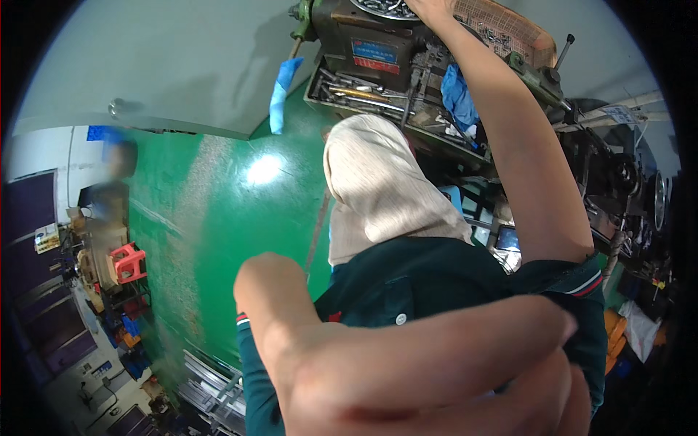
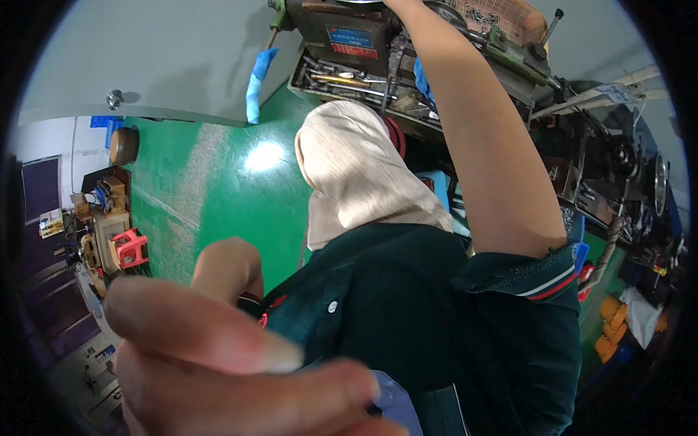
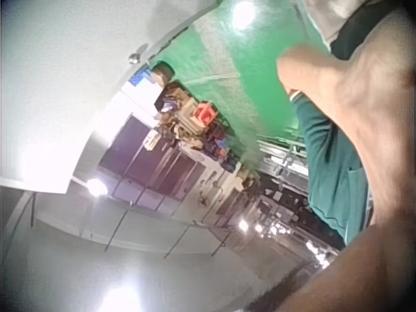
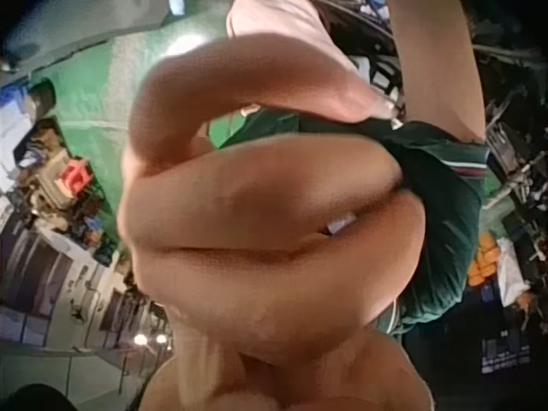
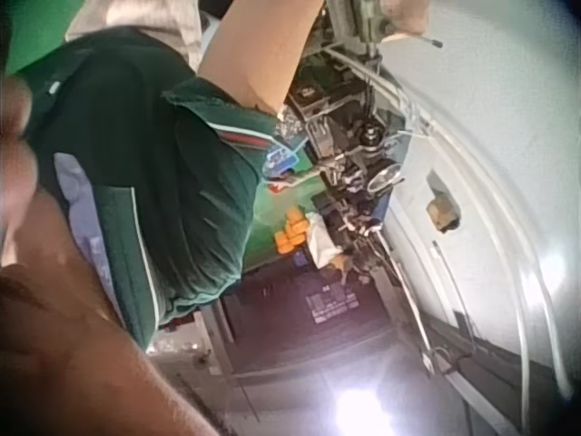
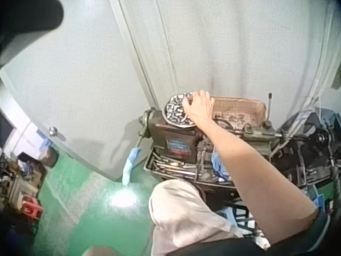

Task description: The person operates a lathe machine by repeatedly picking metal screws one at a time from a tray, inserting them into the machine, and pushing and pulling the lever.

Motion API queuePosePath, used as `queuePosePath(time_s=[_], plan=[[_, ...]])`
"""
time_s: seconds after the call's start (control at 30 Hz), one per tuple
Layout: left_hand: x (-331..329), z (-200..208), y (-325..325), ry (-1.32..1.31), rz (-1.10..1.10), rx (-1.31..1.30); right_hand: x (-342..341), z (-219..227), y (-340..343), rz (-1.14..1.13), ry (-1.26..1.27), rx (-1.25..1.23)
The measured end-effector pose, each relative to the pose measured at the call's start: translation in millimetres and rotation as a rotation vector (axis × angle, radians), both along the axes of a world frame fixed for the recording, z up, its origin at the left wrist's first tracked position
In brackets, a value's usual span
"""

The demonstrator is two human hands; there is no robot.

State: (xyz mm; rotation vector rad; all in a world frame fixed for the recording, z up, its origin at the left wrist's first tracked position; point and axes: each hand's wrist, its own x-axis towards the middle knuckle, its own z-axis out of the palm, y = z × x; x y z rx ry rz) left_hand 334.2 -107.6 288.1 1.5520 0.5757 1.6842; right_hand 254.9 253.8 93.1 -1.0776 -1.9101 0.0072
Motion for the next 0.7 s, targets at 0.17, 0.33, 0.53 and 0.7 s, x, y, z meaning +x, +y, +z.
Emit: queuePosePath(time_s=[0.17,0.33,0.53,0.7], plan=[[5.3,3.5,-2.0,0.033,0.039,0.003,-1.3,1.2,0.9,0.006,-0.01,-0.019],[9.0,7.4,-3.3,0.068,0.076,0.01,-1.3,0.4,2.1,0.006,-0.015,-0.033],[4.5,12.6,-9.1,0.121,0.126,0.014,-2.1,-2.4,4.1,0.003,-0.028,-0.02],[2.2,14.3,-10.7,0.164,0.155,0.013,-2.9,-3.2,4.3,-0.007,-0.032,0.013]])
